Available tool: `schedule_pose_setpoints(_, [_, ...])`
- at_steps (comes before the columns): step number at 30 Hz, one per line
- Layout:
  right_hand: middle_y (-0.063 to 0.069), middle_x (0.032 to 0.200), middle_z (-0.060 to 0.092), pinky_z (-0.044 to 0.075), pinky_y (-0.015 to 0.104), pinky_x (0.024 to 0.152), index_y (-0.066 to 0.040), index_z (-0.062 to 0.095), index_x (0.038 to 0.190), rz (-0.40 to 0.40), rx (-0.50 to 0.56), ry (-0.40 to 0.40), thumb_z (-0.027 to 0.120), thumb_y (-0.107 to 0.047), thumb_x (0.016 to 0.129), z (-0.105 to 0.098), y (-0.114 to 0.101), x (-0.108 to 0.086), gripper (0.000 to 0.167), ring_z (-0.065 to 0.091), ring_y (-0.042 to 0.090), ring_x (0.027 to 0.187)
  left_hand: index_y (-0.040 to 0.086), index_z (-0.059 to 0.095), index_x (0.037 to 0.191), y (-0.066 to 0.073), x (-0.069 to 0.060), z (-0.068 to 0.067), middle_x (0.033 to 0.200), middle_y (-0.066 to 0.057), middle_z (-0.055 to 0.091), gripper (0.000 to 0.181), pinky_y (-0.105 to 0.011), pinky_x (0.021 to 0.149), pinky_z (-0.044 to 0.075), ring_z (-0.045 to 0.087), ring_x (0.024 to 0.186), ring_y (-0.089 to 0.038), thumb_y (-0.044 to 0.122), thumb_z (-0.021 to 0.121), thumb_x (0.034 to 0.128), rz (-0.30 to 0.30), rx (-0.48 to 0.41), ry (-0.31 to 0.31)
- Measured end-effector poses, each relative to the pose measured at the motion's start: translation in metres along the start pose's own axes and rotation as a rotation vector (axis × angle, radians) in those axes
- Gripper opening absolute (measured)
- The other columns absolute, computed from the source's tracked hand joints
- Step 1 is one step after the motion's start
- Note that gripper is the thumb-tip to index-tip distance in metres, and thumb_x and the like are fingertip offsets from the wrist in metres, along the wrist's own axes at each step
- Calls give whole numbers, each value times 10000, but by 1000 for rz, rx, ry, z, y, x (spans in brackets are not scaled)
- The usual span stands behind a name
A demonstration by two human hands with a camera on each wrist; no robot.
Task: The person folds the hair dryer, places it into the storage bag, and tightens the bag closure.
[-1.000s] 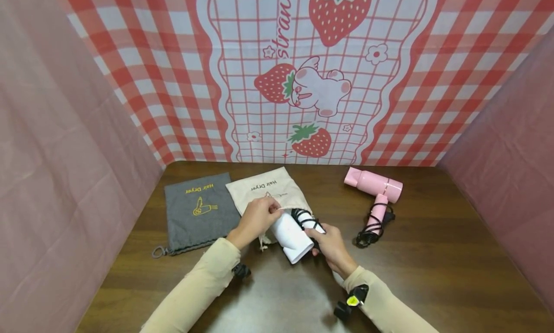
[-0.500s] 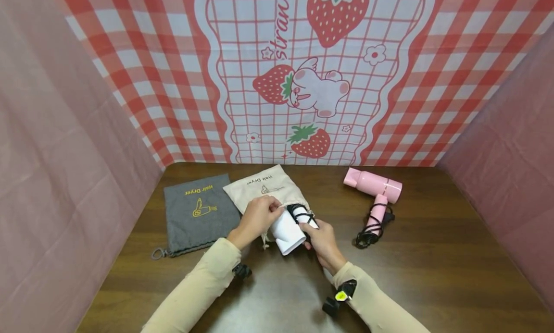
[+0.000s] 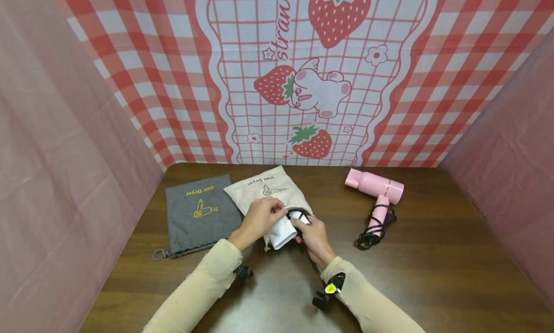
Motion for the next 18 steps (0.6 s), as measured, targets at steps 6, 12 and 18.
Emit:
schedule_pose_setpoints(6, [-19,683,557,395,189,437,64,603,1022,-46,24,-25,668,-61,843,16,3,6,228,455,75,464,122,740,864,3,-2,-1,762,20,654,107,-243,676,453,560,680,-89,219,700,888,8,13,-19])
schedule_pose_setpoints(12, [-2,917,577,423,206,502,32,580,1176,-95,39,-50,648,-70,889,32,5,14,312,506,79,646,122,740,862,3,-5,0,765,15,651,98,-254,681,462,572,687,-100,204,694,888,14,4,-48])
schedule_pose_setpoints(18, [20,978,607,465,199,753,57,587,1116,-107,71,-15,646,-43,872,40,7,23,271,546,76,854,125,745,862,5,-6,2,781,14,672,119,-246,689,476,592,702,-99,222,684,895,28,7,-84])
Point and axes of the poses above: each hand's wrist, its own x-axis towards the middle knuckle, its own z-axis out of the palm, y = z × x, the point moved 6 cm from there along x, towards the middle knuckle
